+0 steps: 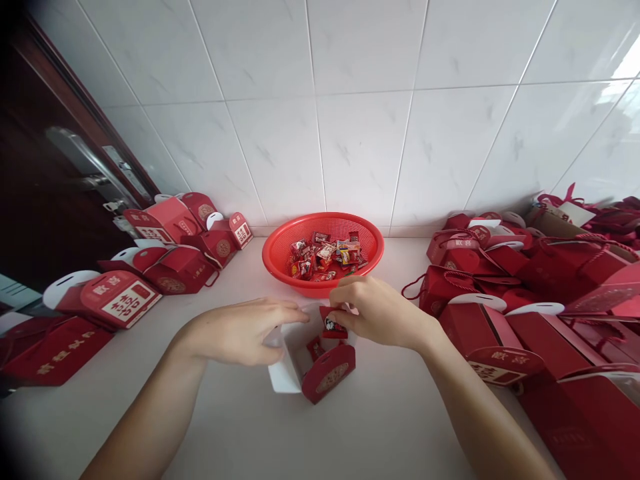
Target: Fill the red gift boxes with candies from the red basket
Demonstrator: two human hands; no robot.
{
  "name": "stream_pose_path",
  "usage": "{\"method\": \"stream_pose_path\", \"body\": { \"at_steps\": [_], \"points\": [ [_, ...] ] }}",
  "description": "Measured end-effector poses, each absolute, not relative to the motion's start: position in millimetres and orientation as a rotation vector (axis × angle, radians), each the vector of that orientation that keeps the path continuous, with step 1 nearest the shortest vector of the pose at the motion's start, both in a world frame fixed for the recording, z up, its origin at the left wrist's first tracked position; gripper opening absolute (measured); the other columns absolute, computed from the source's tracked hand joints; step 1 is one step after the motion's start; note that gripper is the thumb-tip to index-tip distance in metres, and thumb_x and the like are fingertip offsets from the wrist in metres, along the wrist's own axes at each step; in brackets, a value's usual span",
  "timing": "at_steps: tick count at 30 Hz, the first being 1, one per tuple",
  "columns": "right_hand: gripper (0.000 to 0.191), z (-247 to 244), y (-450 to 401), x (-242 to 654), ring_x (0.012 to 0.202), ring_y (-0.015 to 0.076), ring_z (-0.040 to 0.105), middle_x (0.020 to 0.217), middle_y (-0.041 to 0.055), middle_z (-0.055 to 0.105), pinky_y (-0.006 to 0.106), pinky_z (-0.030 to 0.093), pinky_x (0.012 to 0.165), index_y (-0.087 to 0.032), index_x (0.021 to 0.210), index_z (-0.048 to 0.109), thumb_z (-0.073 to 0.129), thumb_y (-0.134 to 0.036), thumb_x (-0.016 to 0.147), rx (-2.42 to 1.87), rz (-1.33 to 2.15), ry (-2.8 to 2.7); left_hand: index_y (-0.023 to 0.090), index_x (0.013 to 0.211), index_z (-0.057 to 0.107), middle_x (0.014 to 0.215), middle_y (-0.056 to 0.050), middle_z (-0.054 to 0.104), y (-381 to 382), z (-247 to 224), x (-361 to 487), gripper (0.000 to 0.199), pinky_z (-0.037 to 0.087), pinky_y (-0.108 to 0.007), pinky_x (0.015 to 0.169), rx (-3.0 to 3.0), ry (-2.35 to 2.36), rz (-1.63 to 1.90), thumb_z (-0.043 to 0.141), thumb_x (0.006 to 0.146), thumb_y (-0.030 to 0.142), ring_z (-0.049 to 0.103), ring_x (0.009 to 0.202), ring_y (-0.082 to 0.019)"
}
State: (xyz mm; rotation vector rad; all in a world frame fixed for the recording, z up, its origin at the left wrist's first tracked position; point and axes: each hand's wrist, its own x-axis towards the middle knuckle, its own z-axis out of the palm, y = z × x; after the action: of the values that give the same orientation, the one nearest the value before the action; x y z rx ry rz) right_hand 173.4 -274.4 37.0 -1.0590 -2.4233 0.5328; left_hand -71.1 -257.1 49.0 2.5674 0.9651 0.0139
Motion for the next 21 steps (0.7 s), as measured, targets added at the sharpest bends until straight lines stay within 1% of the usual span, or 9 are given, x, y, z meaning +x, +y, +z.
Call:
{"method": "stream_pose_path", "body": {
  "at_steps": [1, 3, 6, 7, 9, 11, 13, 17, 21],
  "points": [
    [0.017, 37, -276, 173, 0.061, 0.0128, 0.053, 0.081, 0.0043, 0.065, 0.026, 0.042, 0.058, -0.018, 0.078, 0.069, 0.062, -0.019, 0.093, -1.091, 0.496, -2.447, 0.023, 0.091, 0.072, 0.091, -0.002, 0.072, -258, 51, -72, 0.025, 0.048, -0.026, 0.068, 2.555, 0.956, -0.034, 0.067, 0.068, 0.018, 0.067, 0.084, -0.023],
    [0.015, 37, -277, 174, 0.061, 0.0119, 0.054, 0.09, 0.0056, 0.064, 0.026, 0.041, 0.057, -0.019, 0.079, 0.07, 0.063, -0.018, 0.092, -1.143, 0.449, -2.47, 0.024, 0.096, 0.071, 0.092, -0.001, 0.071, -261, 55, -71, 0.03, 0.048, -0.026, 0.068, 2.534, 0.985, -0.105, 0.066, 0.068, 0.016, 0.067, 0.084, -0.023],
    [0.021, 39, -278, 177, 0.061, 0.0121, 0.056, 0.092, 0.0061, 0.064, 0.026, 0.042, 0.058, -0.019, 0.074, 0.07, 0.062, -0.017, 0.093, -1.181, 0.434, -2.462, 0.025, 0.106, 0.07, 0.093, -0.001, 0.071, -267, 59, -70, 0.037, 0.049, -0.027, 0.073, 2.541, 1.065, -0.051, 0.063, 0.072, 0.014, 0.067, 0.089, -0.023],
    [0.023, 40, -278, 179, 0.062, 0.0128, 0.056, 0.09, 0.0063, 0.065, 0.027, 0.043, 0.058, -0.019, 0.072, 0.069, 0.06, -0.018, 0.093, -1.176, 0.433, -2.445, 0.025, 0.112, 0.069, 0.098, -0.002, 0.071, -269, 60, -70, 0.041, 0.05, -0.028, 0.075, 2.543, 1.077, -0.029, 0.062, 0.073, 0.014, 0.067, 0.093, -0.024],
    [0.028, 42, -280, 181, 0.06, 0.0137, 0.054, 0.081, 0.0056, 0.064, 0.027, 0.042, 0.056, -0.019, 0.068, 0.068, 0.058, -0.02, 0.095, -1.124, 0.428, -2.397, 0.026, 0.122, 0.066, 0.111, -0.005, 0.072, -274, 61, -72, 0.05, 0.051, -0.029, 0.08, 2.549, 1.073, 0.042, 0.062, 0.074, 0.013, 0.067, 0.104, -0.026],
    [0.03, 48, -283, 184, 0.057, 0.0141, 0.051, 0.071, 0.0039, 0.061, 0.027, 0.041, 0.053, -0.02, 0.069, 0.068, 0.057, -0.023, 0.096, -1.022, 0.448, -2.358, 0.027, 0.133, 0.062, 0.126, -0.006, 0.069, -280, 63, -77, 0.06, 0.051, -0.03, 0.086, 2.569, 1.05, 0.151, 0.061, 0.075, 0.011, 0.066, 0.114, -0.027],
    [0.028, 55, -289, 185, 0.056, 0.0142, 0.051, 0.068, 0.0034, 0.061, 0.027, 0.041, 0.053, -0.021, 0.072, 0.07, 0.058, -0.026, 0.096, -0.918, 0.507, -2.336, 0.029, 0.138, 0.058, 0.132, -0.006, 0.067, -285, 66, -81, 0.065, 0.051, -0.03, 0.09, 2.61, 1.016, 0.232, 0.062, 0.076, 0.011, 0.065, 0.118, -0.028],
    [0.025, 67, -298, 186, 0.059, 0.0153, 0.053, 0.067, 0.0033, 0.064, 0.028, 0.044, 0.055, -0.021, 0.074, 0.072, 0.06, -0.026, 0.096, -0.912, 0.523, -2.248, 0.03, 0.138, 0.059, 0.127, -0.005, 0.07, -292, 69, -83, 0.06, 0.053, -0.03, 0.083, 2.712, 1.015, 0.284, 0.059, 0.081, 0.011, 0.07, 0.108, -0.027],
    [0.022, 67, -298, 186, 0.058, 0.014, 0.053, 0.07, 0.0031, 0.064, 0.028, 0.043, 0.055, -0.02, 0.076, 0.073, 0.061, -0.024, 0.095, -0.892, 0.539, -2.287, 0.029, 0.139, 0.058, 0.13, -0.006, 0.069, -293, 66, -79, 0.057, 0.053, -0.031, 0.084, 2.753, 1.039, 0.278, 0.057, 0.084, 0.014, 0.069, 0.109, -0.027]
  ]
}}
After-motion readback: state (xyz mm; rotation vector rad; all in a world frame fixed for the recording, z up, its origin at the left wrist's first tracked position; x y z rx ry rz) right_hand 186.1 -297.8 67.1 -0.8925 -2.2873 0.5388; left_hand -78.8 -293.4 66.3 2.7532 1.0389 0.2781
